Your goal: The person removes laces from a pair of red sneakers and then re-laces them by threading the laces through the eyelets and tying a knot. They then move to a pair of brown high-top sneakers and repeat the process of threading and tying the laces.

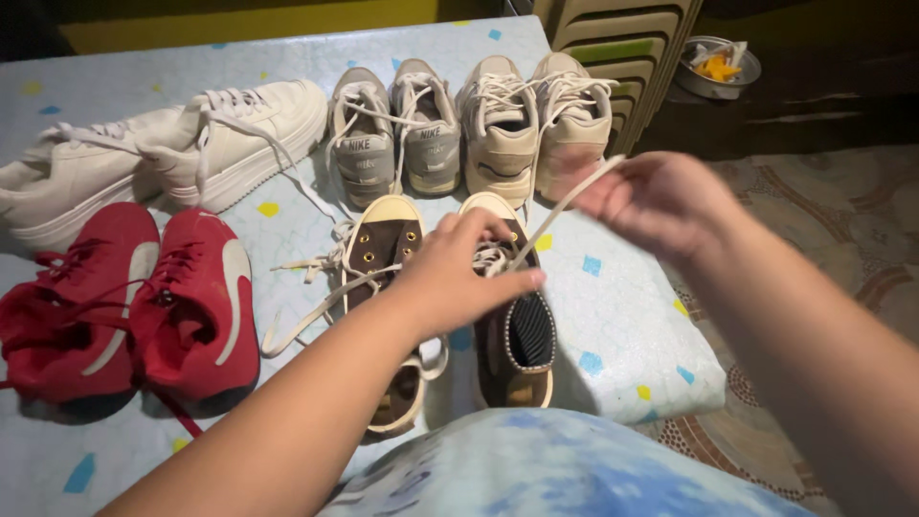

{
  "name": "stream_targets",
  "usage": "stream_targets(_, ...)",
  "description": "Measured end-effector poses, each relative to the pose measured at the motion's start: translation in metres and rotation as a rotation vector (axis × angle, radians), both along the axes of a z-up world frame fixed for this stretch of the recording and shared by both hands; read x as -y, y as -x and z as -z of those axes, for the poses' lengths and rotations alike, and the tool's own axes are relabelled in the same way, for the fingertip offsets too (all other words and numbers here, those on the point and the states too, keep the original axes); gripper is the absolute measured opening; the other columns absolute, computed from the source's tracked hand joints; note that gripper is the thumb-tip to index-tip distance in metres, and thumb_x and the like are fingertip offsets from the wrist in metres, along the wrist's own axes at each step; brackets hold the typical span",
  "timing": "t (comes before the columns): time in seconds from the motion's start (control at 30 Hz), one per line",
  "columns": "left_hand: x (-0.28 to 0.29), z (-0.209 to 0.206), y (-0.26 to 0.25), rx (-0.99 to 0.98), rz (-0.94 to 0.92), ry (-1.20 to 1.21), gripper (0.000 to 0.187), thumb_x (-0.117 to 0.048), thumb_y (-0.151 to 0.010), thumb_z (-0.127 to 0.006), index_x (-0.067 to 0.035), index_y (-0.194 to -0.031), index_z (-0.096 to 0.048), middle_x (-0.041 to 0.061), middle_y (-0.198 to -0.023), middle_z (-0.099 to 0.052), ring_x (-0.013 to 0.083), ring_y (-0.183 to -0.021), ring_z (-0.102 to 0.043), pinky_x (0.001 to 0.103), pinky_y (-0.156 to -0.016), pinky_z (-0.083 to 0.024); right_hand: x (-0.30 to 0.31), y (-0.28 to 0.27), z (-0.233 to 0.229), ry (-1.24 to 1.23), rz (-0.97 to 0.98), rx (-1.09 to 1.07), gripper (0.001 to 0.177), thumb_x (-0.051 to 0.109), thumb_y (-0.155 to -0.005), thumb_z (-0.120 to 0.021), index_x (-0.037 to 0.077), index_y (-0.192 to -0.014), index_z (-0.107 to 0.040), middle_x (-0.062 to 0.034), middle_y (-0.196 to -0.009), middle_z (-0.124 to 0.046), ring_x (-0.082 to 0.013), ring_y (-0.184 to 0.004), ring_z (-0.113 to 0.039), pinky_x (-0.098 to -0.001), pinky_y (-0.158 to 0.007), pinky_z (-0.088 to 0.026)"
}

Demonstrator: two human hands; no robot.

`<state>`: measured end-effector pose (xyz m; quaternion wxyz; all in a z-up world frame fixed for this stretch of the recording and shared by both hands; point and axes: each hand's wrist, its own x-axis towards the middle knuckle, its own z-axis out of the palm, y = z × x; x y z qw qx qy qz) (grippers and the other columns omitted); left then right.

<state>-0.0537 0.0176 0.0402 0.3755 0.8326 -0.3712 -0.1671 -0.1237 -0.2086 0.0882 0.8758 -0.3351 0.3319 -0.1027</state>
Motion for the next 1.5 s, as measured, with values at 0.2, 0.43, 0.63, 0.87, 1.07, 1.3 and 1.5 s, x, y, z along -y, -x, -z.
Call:
stream_targets(0.2,0.002,-0.019,0.010,0.084,-0.056,-0.387,0.019,-0.029,-0.077,-0.068,-0.019,-0.089,-0.079,0.006,-0.114,-0.073,0.0273,-0.123,-0.060,0.054,-0.111,-0.035,0.066,0.071,-0.039,0.808,0.195,0.039,0.019,0.017,-0.102,-0.053,0.002,-0.109,-0.061,-0.0091,-0.099,-0.070,-0.0147,-0.092,-0.065,-0.0281,-0.081,-0.053)
stream_targets(0.43,0.036,-0.028,0.024,-0.226,-0.244,-0.684,0.064,-0.062,-0.089,-0.056,-0.005,-0.107,-0.079,0.010,-0.119,-0.078,0.0356,-0.136,-0.050,0.066,-0.123,-0.013,0.139,0.034,-0.041,0.958,0.265,-0.042,0.021,0.018,-0.101,-0.056,0.007,-0.113,-0.069,-0.0066,-0.097,-0.073,-0.0144,-0.087,-0.066,-0.0308,-0.080,-0.055)
stream_targets(0.63,0.040,0.004,-0.003,-0.147,-0.013,-0.609,0.053,-0.046,-0.079,-0.078,0.001,-0.103,-0.076,0.019,-0.103,-0.074,0.0330,-0.100,-0.074,0.041,-0.093,-0.058,0.033,0.027,0.059,1.087,-0.705,0.050,0.023,0.019,-0.097,-0.063,0.008,-0.113,-0.077,-0.0054,-0.091,-0.076,-0.0126,-0.079,-0.065,-0.0305,-0.075,-0.056)
stream_targets(0.87,0.016,0.045,-0.017,-0.485,-0.011,-0.280,0.020,-0.026,-0.078,-0.074,-0.008,-0.085,-0.082,0.005,-0.080,-0.074,0.0155,-0.075,-0.062,0.035,-0.071,-0.052,-0.011,0.034,0.101,0.933,-0.811,0.118,0.008,0.004,-0.092,-0.070,0.000,-0.098,-0.072,-0.0020,-0.087,-0.073,-0.0085,-0.081,-0.068,-0.0275,-0.077,-0.058)
stream_targets(1.07,0.016,0.042,-0.017,-0.488,0.011,-0.260,0.024,-0.027,-0.084,-0.067,-0.008,-0.085,-0.080,0.003,-0.080,-0.072,0.0152,-0.077,-0.061,0.034,-0.070,-0.051,-0.020,0.038,0.078,0.918,-0.873,0.211,0.008,0.001,-0.093,-0.066,0.000,-0.098,-0.072,-0.0016,-0.090,-0.073,-0.0081,-0.085,-0.067,-0.0273,-0.081,-0.058)
stream_targets(1.3,0.016,0.032,-0.011,-0.531,-0.031,-0.294,0.027,-0.031,-0.084,-0.065,-0.009,-0.090,-0.079,0.005,-0.084,-0.069,0.0170,-0.078,-0.059,0.037,-0.071,-0.049,-0.029,0.041,0.074,0.974,-0.823,0.286,0.014,-0.006,-0.089,-0.066,0.003,-0.098,-0.062,0.0007,-0.089,-0.065,-0.0066,-0.084,-0.061,-0.0246,-0.075,-0.052)
stream_targets(1.5,0.015,0.019,-0.007,-0.572,-0.136,-0.289,0.037,-0.038,-0.083,-0.061,-0.007,-0.097,-0.076,0.006,-0.095,-0.070,0.0193,-0.088,-0.060,0.038,-0.076,-0.048,-0.030,0.033,0.073,1.022,-0.843,0.244,0.023,-0.010,-0.085,-0.066,0.006,-0.098,-0.056,0.0006,-0.088,-0.061,-0.0072,-0.083,-0.059,-0.0254,-0.070,-0.049)
